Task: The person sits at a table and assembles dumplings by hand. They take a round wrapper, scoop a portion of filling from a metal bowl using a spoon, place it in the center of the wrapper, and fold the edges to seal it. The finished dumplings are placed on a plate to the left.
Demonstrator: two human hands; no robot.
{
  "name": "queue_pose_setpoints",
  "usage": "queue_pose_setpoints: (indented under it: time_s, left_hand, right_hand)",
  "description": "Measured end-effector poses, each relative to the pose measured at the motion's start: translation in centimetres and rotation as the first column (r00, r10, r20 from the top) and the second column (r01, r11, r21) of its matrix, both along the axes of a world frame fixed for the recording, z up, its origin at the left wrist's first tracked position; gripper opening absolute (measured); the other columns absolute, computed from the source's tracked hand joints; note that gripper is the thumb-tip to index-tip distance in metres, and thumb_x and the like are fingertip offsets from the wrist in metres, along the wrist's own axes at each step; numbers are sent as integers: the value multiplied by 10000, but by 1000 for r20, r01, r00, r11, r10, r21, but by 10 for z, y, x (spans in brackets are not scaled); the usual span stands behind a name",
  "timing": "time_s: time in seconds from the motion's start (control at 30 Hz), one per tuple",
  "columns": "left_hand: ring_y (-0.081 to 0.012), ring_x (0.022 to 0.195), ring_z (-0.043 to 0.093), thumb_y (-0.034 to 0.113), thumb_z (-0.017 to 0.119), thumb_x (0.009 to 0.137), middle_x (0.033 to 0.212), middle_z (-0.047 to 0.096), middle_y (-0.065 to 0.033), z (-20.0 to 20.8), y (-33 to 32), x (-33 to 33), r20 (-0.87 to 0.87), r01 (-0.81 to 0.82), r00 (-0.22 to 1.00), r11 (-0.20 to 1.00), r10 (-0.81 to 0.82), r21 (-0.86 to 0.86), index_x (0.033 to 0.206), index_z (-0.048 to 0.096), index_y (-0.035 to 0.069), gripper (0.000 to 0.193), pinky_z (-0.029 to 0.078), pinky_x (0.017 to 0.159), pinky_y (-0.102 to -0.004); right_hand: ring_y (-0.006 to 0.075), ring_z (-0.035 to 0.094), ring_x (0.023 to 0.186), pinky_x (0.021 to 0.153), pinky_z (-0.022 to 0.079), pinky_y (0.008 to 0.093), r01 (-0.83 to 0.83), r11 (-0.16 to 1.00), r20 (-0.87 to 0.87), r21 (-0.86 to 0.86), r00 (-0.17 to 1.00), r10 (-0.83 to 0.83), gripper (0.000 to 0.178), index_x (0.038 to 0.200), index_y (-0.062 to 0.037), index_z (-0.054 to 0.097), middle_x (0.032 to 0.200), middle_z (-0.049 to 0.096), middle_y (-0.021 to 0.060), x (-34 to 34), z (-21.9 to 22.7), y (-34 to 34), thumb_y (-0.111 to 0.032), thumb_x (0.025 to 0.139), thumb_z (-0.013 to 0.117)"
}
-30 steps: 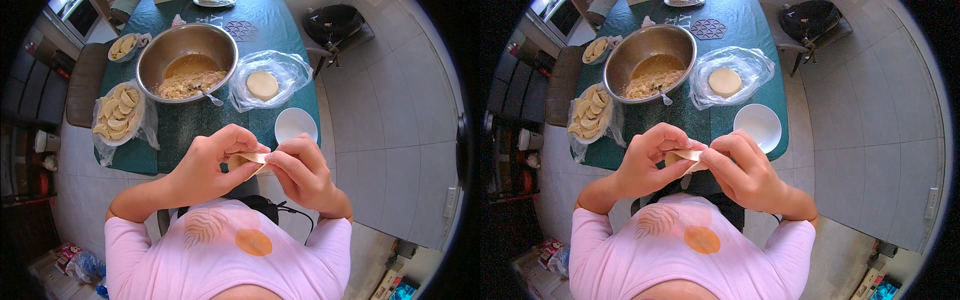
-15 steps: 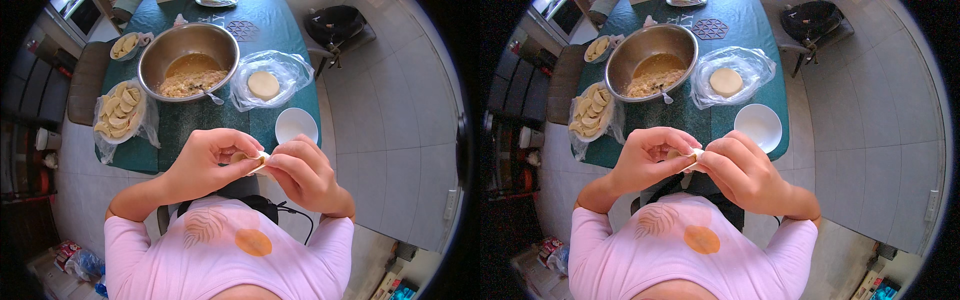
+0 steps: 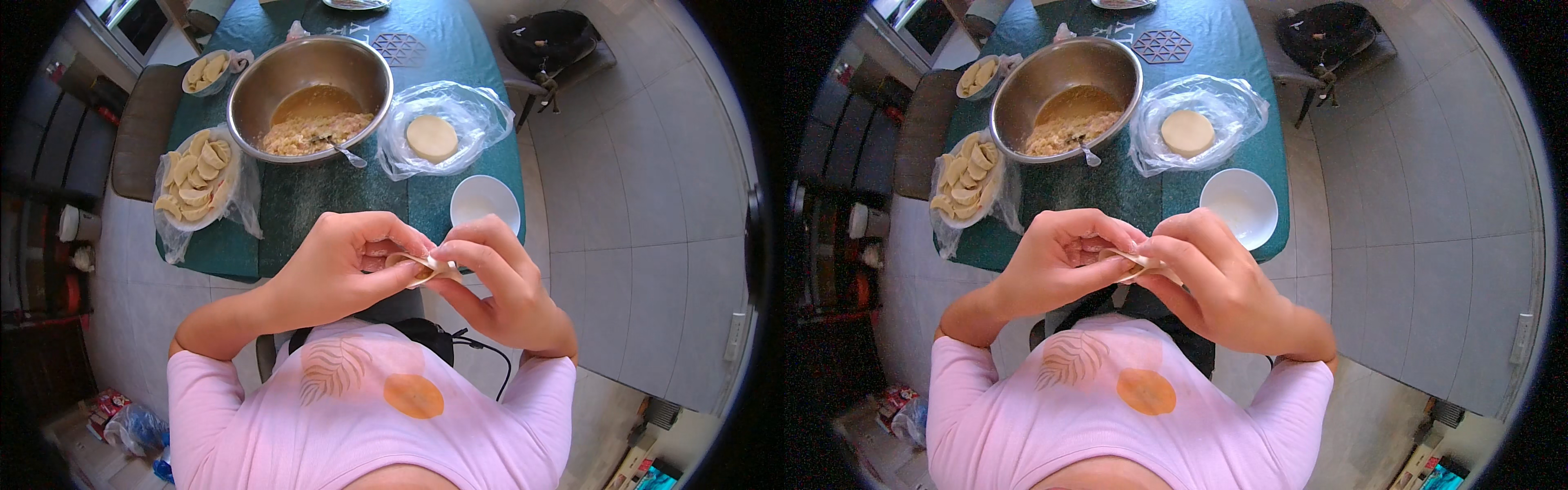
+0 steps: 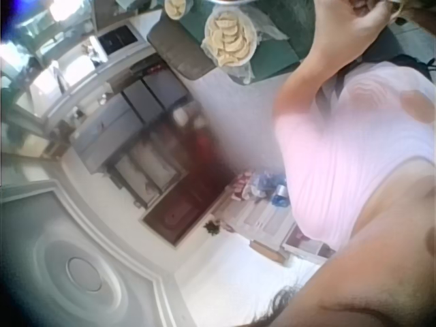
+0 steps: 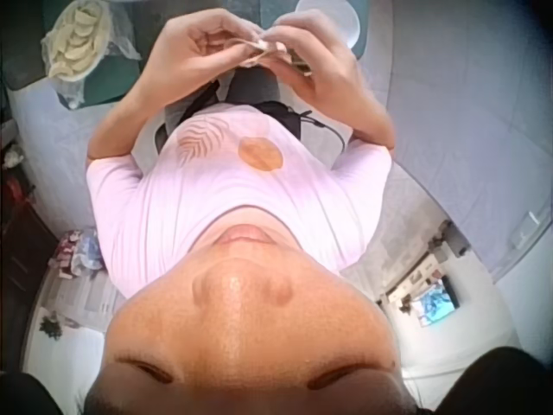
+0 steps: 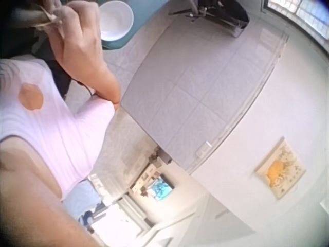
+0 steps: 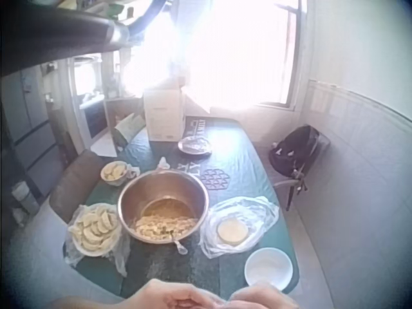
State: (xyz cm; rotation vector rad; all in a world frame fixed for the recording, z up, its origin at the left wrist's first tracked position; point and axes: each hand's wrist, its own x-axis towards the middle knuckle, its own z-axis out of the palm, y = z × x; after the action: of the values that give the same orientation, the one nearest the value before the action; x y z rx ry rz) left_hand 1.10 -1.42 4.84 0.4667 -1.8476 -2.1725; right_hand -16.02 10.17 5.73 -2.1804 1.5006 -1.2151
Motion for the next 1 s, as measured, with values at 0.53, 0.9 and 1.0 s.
queue_pose_setpoints:
  time_s: [0.53,0.9,1.0]
  left_hand:
    - [-126,942,596,-45,592,830,968,596,-90,0,-2,1,0,-52,999,999,52,-5,976,481,10,191,526,751,-242]
    - [-145,1058,550,-47,609,809,1098,572,-110,4,-11,3,-46,77,996,995,-79,-58,1092,452,38,334,452,893,-292]
    - [-154,1102,525,-45,621,797,1173,539,-123,-12,-7,-2,-122,15,991,956,-53,-294,1141,431,49,403,428,925,-320]
  right_hand:
    - [253,538,685,579,444,331,-30,993,-71,-111,997,22,324,1018,46,558,823,554,126,2,-4,-6,38,720,686]
    - [220,555,722,614,462,287,74,994,-6,-82,997,-75,243,973,8,588,869,535,107,3,-4,-2,47,746,664]
    - [214,560,713,608,464,281,106,992,71,-64,992,-102,205,942,6,595,871,535,111,1,-6,-1,56,753,656]
